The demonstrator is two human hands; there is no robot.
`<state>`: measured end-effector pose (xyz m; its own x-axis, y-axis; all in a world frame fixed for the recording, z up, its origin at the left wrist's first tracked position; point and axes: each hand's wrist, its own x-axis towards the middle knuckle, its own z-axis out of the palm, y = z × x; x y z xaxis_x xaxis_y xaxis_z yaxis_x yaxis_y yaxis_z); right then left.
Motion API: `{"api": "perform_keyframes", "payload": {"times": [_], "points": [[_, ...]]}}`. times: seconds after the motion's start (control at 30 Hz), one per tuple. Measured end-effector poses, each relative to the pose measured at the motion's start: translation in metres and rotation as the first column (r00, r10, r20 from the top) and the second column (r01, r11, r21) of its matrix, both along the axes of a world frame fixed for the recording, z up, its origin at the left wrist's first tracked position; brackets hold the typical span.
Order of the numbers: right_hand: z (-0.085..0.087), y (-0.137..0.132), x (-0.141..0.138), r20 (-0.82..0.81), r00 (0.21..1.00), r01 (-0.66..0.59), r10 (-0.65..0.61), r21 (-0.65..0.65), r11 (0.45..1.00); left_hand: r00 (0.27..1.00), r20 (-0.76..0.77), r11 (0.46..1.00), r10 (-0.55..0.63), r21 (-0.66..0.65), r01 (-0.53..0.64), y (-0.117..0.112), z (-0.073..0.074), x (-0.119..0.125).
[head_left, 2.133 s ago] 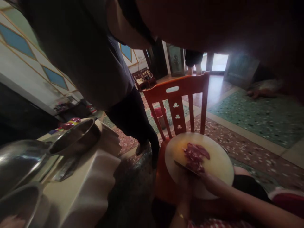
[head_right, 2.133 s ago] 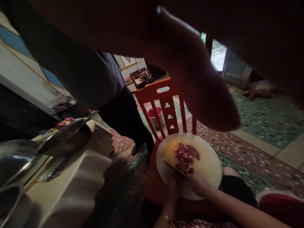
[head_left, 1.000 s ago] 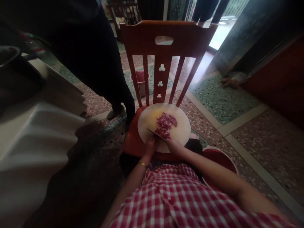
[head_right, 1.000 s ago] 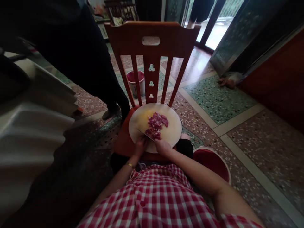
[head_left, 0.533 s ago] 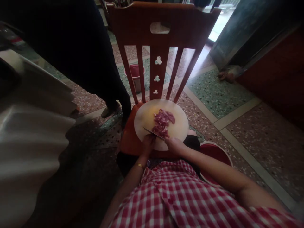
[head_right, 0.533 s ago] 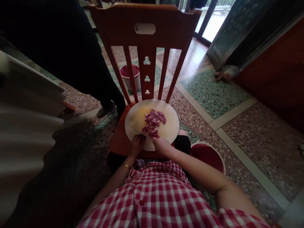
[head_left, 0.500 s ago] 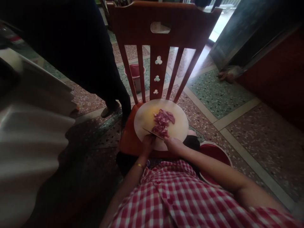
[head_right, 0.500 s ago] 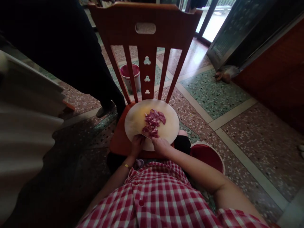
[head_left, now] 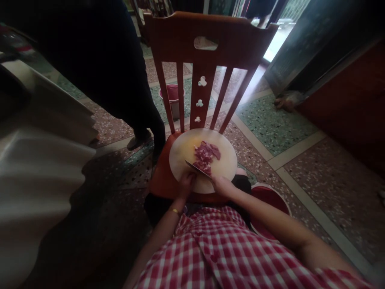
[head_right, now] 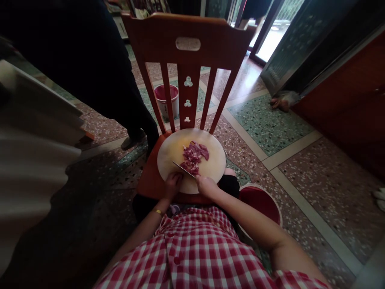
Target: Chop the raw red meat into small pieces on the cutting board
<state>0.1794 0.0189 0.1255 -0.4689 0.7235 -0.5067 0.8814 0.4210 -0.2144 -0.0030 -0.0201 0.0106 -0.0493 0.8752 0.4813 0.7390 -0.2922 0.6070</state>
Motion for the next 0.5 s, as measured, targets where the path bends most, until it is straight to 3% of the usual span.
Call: {"api": "perform_keyframes", "payload": {"times": [0.23,0.5], "points": [[0.005,-0.006,-0.007,0.003,0.998,-0.063,0.063,0.035,0.997,1.0,0.027,1.0,-0.013,0.019,0.013,0.001,-0.004,0.0],[-0.009,0.006,-0.044,-0.067,0.994,-0.085,0.089,0.057,0.995,1.0,-0.02,1.0,-0.013,0.0,0.013,0.001,-0.009,0.0]]}}
